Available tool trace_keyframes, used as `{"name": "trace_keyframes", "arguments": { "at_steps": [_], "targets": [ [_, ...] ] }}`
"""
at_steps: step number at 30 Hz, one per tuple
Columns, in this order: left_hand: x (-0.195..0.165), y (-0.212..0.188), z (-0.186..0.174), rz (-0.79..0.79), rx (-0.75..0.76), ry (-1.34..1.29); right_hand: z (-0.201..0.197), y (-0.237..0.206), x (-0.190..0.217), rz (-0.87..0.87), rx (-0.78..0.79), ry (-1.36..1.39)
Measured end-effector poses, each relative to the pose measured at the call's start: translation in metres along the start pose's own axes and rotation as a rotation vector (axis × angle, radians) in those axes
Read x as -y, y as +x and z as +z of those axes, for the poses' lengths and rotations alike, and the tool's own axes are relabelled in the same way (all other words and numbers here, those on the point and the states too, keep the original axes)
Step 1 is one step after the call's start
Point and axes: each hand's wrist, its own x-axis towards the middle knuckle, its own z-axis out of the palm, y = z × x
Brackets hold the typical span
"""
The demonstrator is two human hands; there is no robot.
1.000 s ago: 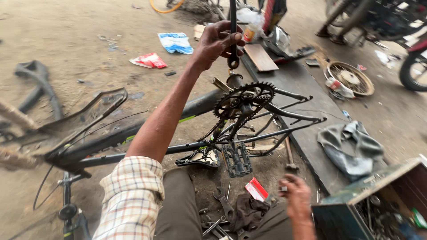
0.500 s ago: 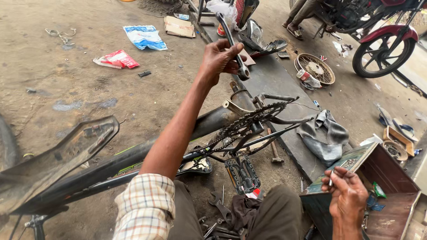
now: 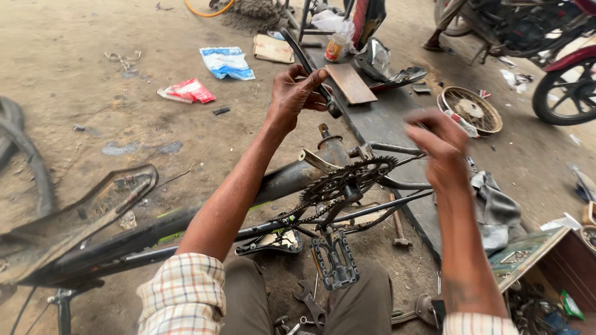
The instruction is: The person sits on the ground and uses a wrench and hammer to repair a bicycle pedal. They clean the pedal, strike the wrench with a hammer to adjust it, and then install the pedal onto the bicycle crank.
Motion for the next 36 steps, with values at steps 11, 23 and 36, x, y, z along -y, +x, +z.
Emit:
{"name": "trace_keyframes", "arguments": {
  "at_steps": [11,23,36],
  "targets": [
    [0.023,0.011,0.009,0.579,-0.267,0.99,0.083,0.092,-0.024,-0.041,0.733,-0.322],
    [-0.008,-0.012,0.039,0.656,-0.063,1.096,0.084,0.086,-0.064,0.114,0.568,-0.046],
    [-0.015,-0.023,0.034,0.873,0.04,1.078,0.08,0.078,-0.068,-0.144,0.639,-0.084]
  ]
}}
